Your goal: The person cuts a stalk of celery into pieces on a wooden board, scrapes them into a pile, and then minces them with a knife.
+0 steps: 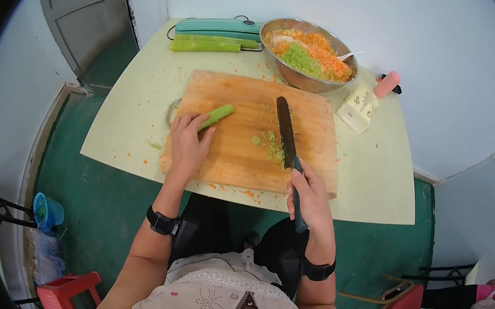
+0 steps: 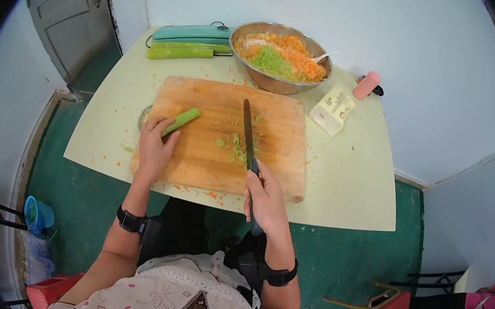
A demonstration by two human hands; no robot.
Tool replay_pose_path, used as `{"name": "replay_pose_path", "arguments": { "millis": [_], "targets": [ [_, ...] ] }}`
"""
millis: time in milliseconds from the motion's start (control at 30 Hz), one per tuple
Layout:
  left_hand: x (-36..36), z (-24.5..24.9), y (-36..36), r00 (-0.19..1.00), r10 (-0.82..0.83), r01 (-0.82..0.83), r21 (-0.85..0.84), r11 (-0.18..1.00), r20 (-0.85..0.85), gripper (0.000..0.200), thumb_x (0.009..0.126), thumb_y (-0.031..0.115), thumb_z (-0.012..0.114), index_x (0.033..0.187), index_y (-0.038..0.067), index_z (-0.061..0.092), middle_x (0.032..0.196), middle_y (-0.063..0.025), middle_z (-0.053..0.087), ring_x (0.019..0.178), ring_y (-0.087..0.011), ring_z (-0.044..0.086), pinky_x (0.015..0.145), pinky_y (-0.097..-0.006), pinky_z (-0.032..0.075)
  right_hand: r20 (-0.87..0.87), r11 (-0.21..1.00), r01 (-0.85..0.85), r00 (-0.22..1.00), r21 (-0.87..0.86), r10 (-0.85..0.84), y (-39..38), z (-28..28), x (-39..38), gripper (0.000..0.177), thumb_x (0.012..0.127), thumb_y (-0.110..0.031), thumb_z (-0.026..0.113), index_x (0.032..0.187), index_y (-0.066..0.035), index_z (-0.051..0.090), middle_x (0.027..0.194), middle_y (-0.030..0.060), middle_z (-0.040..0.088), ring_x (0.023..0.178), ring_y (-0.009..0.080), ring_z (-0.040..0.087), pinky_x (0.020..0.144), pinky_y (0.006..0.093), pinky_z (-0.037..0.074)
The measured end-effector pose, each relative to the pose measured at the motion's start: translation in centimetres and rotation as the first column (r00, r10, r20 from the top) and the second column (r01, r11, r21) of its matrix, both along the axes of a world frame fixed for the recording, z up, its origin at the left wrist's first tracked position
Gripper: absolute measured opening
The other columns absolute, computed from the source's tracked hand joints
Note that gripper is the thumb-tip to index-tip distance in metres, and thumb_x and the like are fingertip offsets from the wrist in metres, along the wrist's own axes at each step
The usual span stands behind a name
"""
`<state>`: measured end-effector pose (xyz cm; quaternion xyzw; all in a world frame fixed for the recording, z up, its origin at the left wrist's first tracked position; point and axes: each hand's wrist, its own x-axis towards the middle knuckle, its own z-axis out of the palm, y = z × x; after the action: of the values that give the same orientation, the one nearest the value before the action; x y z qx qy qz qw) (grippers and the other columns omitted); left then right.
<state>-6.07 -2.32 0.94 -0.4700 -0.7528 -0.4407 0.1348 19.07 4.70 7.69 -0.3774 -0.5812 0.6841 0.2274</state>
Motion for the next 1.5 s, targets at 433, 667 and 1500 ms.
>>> {"name": "replay_pose_path", "arguments": {
  "millis": [433, 667, 1500],
  "targets": [
    [0.1, 0.0, -0.2, 0.999, 0.005, -0.004, -0.041, 0.999, 0.041, 0.027, 0.078, 0.008, 0.068, 0.104, 0.000, 0.064, 0.104, -0.0142, 0.058, 0.100, -0.0311, 0.052, 0.088, -0.0376, 0.042, 0.198, 0.946, -0.029, 0.979, 0.323, -0.038, -1.1, -0.5, -0.1, 0.045, 0.094, -0.020, 0.050, 0.134, -0.003, 0.042, 0.068, 0.0112, 0.055, 0.047, 0.0223, 0.055, 0.044, 0.0330, 0.043],
    [0.1, -0.2, -0.2, 0.999, 0.022, -0.023, 0.029, 0.999, 0.041, 0.027, 0.077, 0.007, 0.067, 0.103, 0.001, 0.064, 0.105, -0.0146, 0.057, 0.102, -0.0313, 0.050, 0.088, -0.0394, 0.041, 0.351, 0.817, -0.085, 0.924, 0.571, -0.149, -2.8, -2.2, -2.0, 0.039, 0.085, -0.019, 0.062, 0.113, 0.000, 0.043, 0.076, 0.0232, 0.061, 0.071, 0.0404, 0.062, 0.063, 0.0445, 0.048],
    [4.2, 8.7, 8.5, 0.491, -0.871, 0.550, -0.785, 0.287, 0.025, 0.033, 0.096, 0.028, 0.044, 0.104, 0.005, 0.065, 0.111, -0.0079, 0.063, 0.107, -0.0253, 0.055, 0.101, -0.0422, 0.031, 0.220, 0.825, -0.052, 0.971, 0.562, -0.089, -2.2, -3.4, -0.5, 0.042, 0.080, -0.018, 0.065, 0.110, -0.002, 0.039, 0.083, 0.0243, 0.061, 0.076, 0.0420, 0.061, 0.065, 0.0470, 0.046]
  ]
}}
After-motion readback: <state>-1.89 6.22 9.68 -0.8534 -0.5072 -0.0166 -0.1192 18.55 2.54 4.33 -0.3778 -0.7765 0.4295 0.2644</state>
